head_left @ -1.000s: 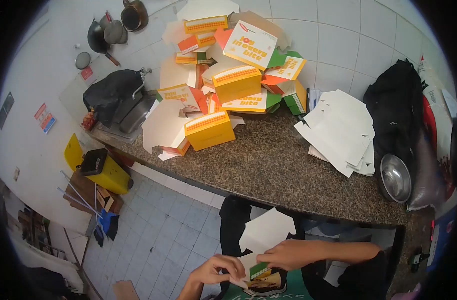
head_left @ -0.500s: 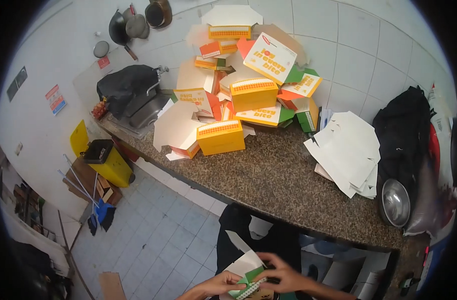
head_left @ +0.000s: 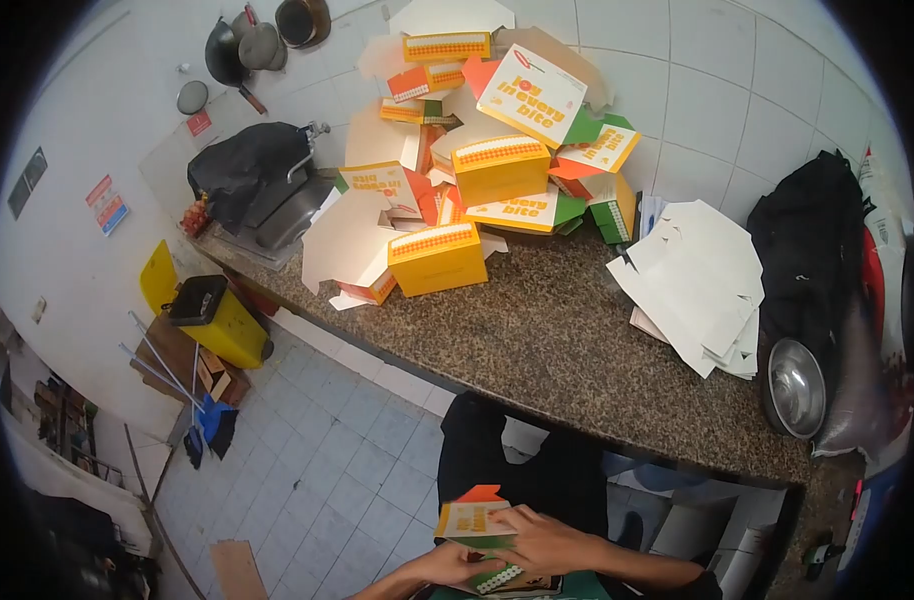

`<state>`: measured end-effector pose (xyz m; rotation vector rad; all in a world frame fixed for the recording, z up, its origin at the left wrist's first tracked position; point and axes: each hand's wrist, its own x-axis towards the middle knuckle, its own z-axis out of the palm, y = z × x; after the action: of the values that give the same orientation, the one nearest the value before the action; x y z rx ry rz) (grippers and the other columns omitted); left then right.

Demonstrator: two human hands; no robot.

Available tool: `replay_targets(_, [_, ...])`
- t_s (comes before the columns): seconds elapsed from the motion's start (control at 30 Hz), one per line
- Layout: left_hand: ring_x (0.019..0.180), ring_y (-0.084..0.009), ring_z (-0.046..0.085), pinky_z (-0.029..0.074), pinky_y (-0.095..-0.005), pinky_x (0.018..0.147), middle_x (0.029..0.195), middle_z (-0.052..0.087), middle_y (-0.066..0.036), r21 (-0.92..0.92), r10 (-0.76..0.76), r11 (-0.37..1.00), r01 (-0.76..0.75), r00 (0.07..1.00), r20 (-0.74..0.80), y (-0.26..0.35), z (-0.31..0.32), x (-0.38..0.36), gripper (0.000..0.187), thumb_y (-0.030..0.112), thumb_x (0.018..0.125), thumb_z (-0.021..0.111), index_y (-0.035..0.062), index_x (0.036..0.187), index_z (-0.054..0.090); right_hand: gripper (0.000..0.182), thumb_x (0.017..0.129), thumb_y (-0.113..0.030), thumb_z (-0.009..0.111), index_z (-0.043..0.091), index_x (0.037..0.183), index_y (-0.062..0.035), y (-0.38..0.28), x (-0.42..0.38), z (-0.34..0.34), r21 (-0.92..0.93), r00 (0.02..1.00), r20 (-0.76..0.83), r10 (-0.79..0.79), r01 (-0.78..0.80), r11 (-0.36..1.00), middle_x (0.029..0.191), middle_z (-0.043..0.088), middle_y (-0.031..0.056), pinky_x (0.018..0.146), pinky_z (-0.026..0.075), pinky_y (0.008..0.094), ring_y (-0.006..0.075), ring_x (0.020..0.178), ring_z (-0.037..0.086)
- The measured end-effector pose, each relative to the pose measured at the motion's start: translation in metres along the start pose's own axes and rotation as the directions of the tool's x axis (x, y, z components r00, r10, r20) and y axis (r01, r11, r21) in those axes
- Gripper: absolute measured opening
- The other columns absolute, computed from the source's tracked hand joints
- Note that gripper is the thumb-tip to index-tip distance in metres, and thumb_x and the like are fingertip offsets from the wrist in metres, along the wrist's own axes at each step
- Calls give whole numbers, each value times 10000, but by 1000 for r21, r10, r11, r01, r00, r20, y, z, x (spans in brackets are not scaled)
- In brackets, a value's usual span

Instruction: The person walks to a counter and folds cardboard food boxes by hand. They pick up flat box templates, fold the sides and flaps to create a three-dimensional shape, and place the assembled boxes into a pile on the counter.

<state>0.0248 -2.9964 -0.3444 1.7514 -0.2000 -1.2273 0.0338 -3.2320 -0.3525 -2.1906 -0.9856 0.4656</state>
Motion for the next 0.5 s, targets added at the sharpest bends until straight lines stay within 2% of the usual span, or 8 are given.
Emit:
replay_targets(0.07, [1047,-126,606,482,-296,928,1164,708,-59,-49,163,986,-161,986,27,-16,-3,7,249,178,1021,644,-4,1176,711,366,1039,-367,531,663,1239,-90,0,-1,-2,-47,996,80,-30,34,998,1409,418,188,958,506,446,353,1259,486])
replay_targets(0.1, [1114,-162,603,465,-316,986,1186,701,-74,-97,326,942,-321,944,43,-21,-9,9,244,176,1017,646,3,1177,710,318,1017,-342,577,694,1171,-90,-1,-3,-11,16,1000,-3,-25,25,1000,1379,435,197,943,514,424,350,1215,517])
replay_targets(0.17, [1158,-193,597,435,-367,1033,1171,705,-74,-231,379,895,-381,924,-57,-17,-41,-9,247,190,992,674,14,1161,715,272,996,-317,624,725,1103,-89,-7,-6,-27,79,997,-80,-12,18,997,1349,452,205,928,523,402,348,1172,549])
replay_targets(0.23, [1201,-225,590,405,-417,1079,1155,709,-73,-345,415,826,-447,895,-164,-1,-59,-15,253,204,967,701,25,1145,720,267,996,-307,636,736,1063,-69,-11,-5,-44,319,915,-353,196,-79,945,1313,480,245,910,556,425,357,1062,646])
replay_targets(0.3, [1230,-279,591,327,-507,1140,1140,719,-91,268,715,695,-667,607,-347,18,-57,-36,245,179,868,757,58,1080,735,260,983,-272,659,710,1169,-99,-17,2,-50,350,871,-443,214,-52,935,1298,504,278,896,560,427,394,967,689])
replay_targets(0.33, [1229,-275,590,278,-558,1170,1080,720,-106,485,672,731,-481,633,-385,29,-46,-37,177,170,855,756,63,993,727,296,988,-267,648,680,1233,-103,-21,9,-46,276,862,-478,169,-36,961,1297,509,303,881,564,426,406,982,687])
replay_targets(0.43, [1223,-278,588,263,-574,1183,1003,717,-86,542,670,726,-423,614,-417,21,-39,-24,133,154,841,760,69,931,711,442,1006,-249,607,550,1411,-81,-53,17,-71,234,926,-337,170,-92,968,1301,505,366,812,581,439,443,988,686])
replay_targets(0.5, [1204,-268,594,261,-606,1176,940,707,-67,583,700,696,-420,578,-419,31,-42,-23,120,143,829,764,70,895,694,492,988,-267,630,527,1423,-60,-75,16,-96,18,910,-30,414,-413,910,1201,591,302,765,576,446,399,940,699])
